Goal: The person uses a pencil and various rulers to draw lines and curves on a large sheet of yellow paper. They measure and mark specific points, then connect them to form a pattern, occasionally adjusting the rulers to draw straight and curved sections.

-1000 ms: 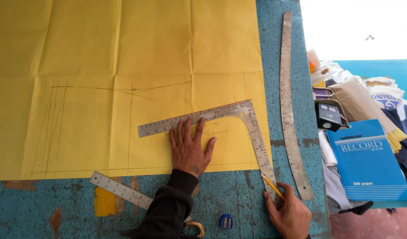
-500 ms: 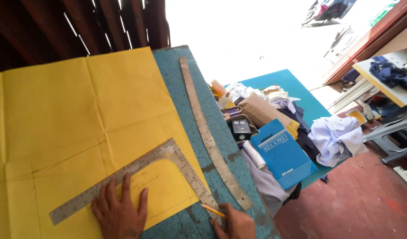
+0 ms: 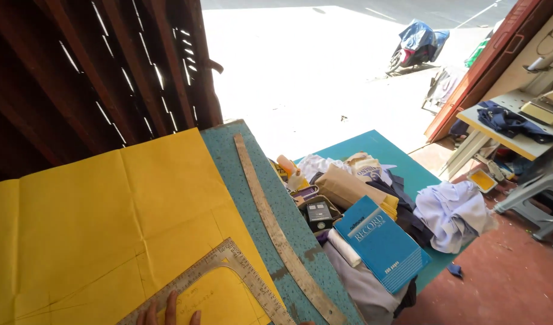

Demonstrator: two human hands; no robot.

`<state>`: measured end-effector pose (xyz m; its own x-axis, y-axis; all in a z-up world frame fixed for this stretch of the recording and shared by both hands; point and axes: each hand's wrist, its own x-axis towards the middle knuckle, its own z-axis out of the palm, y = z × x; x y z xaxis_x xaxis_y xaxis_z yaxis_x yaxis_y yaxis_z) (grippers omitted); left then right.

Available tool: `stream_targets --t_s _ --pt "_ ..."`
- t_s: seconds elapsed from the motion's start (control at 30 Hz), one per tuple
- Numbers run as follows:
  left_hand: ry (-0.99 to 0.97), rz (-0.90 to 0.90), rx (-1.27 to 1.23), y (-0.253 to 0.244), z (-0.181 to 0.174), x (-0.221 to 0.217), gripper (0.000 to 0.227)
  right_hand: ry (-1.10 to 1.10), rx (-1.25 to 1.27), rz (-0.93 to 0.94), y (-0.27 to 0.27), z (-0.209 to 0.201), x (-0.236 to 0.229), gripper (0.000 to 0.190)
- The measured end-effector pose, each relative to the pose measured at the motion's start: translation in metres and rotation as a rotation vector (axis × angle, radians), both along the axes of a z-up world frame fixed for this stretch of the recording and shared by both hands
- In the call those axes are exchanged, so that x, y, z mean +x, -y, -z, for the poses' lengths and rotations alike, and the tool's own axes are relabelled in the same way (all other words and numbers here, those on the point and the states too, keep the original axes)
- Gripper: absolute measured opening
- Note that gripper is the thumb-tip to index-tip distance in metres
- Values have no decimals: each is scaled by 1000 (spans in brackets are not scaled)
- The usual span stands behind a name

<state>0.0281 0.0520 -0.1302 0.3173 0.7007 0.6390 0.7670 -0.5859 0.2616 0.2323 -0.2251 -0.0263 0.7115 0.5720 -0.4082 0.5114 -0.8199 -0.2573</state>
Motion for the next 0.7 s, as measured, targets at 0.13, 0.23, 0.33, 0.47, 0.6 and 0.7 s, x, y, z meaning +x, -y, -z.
stream_targets --t_s 0.13,0.23,0.33,0.47,0.6,0.7 --pt "21 34 172 25 -63 -14 66 -55 -32 -21 31 19 -27 57" --pt "-68 11 220 30 -83 -15 67 -11 46 -6 36 13 -37 62" --pt "-65 9 156 28 -64 -15 71 -22 33 13 33 6 -36 56" --pt "-66 19 210 27 -76 -14 68 96 124 24 37 21 -41 67" --pt "-42 25 210 26 -72 -13 69 50 113 -12 37 21 -37 51" --pt "-85 -3 183 31 -79 -15 69 74 113 -30 39 31 -35 59"
